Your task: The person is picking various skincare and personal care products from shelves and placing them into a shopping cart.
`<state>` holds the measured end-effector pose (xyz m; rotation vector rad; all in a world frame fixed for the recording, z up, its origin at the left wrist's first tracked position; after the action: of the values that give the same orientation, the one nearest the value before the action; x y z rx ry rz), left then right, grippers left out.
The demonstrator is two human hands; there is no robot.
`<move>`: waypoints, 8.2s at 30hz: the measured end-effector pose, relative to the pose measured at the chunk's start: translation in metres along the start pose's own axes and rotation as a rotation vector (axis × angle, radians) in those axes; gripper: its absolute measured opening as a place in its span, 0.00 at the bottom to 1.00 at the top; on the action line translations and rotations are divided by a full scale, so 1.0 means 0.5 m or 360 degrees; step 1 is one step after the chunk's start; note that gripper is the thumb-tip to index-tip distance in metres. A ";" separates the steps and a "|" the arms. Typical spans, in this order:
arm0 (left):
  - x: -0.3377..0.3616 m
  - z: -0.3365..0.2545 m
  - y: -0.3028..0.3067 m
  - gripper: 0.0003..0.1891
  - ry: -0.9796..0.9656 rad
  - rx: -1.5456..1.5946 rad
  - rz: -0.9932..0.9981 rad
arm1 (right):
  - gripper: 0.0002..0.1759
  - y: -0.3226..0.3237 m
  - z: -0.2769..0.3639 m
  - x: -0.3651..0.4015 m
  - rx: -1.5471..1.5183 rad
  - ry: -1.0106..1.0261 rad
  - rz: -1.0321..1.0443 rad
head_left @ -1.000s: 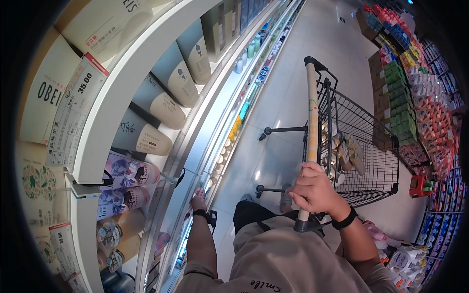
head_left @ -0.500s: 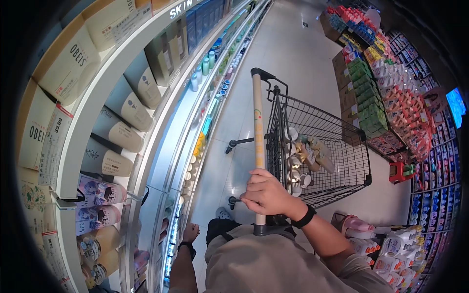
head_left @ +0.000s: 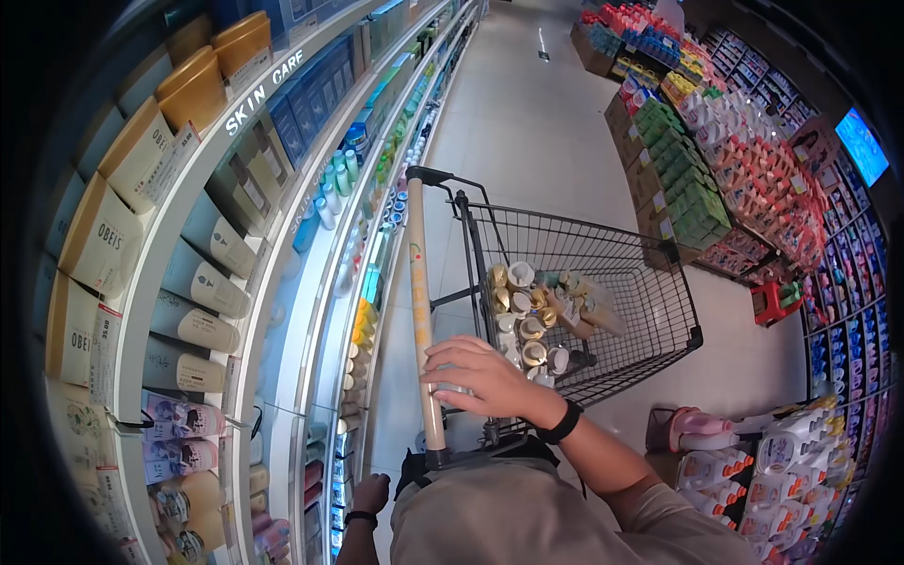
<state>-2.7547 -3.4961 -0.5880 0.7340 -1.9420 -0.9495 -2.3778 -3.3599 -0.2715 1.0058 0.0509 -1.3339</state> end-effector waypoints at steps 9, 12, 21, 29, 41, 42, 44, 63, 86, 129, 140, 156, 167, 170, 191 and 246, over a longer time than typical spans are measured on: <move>-0.086 -0.291 0.349 0.02 -0.0284 0.0141 -0.1102 | 0.15 0.284 -0.172 0.403 0.0784 -0.1113 0.0259; -0.096 -0.330 0.385 0.06 -0.0138 0.0370 -0.1325 | 0.17 0.320 -0.207 0.537 0.0856 -0.1425 0.0153; -0.072 -0.588 0.462 0.22 0.0059 0.1060 -0.1478 | 0.21 0.362 -0.240 0.594 0.1122 -0.1647 -0.0019; -0.083 -0.641 0.485 0.20 0.0491 0.0748 -0.1663 | 0.20 0.381 -0.232 0.578 0.0891 -0.1790 0.0367; -0.192 -0.592 0.570 0.19 0.0345 0.0632 -0.1623 | 0.23 0.354 -0.275 0.512 0.0724 -0.1817 0.0550; -0.211 -0.587 0.583 0.19 0.0291 0.0637 -0.1633 | 0.23 0.347 -0.284 0.507 0.0741 -0.1831 0.0532; -0.240 -0.583 0.616 0.19 0.0270 0.0631 -0.1599 | 0.21 0.332 -0.303 0.493 0.0793 -0.1859 0.0462; -0.514 -0.436 0.778 0.25 -0.0032 0.0802 -0.1346 | 0.19 0.352 -0.517 0.315 0.0354 -0.1967 0.0075; -0.574 -0.524 0.781 0.25 0.0452 0.1143 -0.1282 | 0.13 0.476 -1.045 0.302 0.0815 -0.2049 -0.0237; -0.220 -0.766 0.540 0.12 0.0581 0.0622 -0.1260 | 0.37 0.482 -0.878 0.669 0.0802 -0.2153 0.0577; -0.188 -0.786 0.539 0.12 0.0422 0.0757 -0.1299 | 0.59 0.536 -0.891 0.815 0.0862 -0.2311 0.0388; -0.298 -0.832 0.631 0.31 -0.0591 0.0959 -0.0858 | 0.52 0.620 -0.484 0.271 -0.0443 -0.1547 -0.0644; -0.234 -0.779 0.656 0.52 -0.0176 0.1649 -0.0982 | 0.43 0.295 -0.096 -0.072 -0.0855 -0.0877 -0.0200; -0.214 -0.709 0.634 0.45 -0.0017 0.1652 -0.1038 | 0.45 0.229 -0.079 -0.094 -0.0942 -0.0835 0.0063; -0.090 -0.588 0.600 0.47 -0.0645 0.3243 0.0015 | 0.40 0.093 -0.056 -0.126 -0.1783 -0.1201 0.0908; -0.253 -0.831 0.528 0.47 0.0363 0.2604 -0.0271 | 0.45 0.283 -0.276 0.064 -0.1941 -0.1351 0.0710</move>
<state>-2.3706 -3.3976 -0.2700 1.7462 -2.1430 0.8935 -2.1843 -3.3124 -0.2912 -0.5740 -0.0101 -0.9388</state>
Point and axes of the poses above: each hand's wrist, its own x-axis away from the middle knuckle, its own y-axis out of the back of the hand, z = x × y, the point moved 2 cm from there along -x, towards the middle knuckle, and after that the axes turned 8 degrees about -z, right-handed, at the moved point
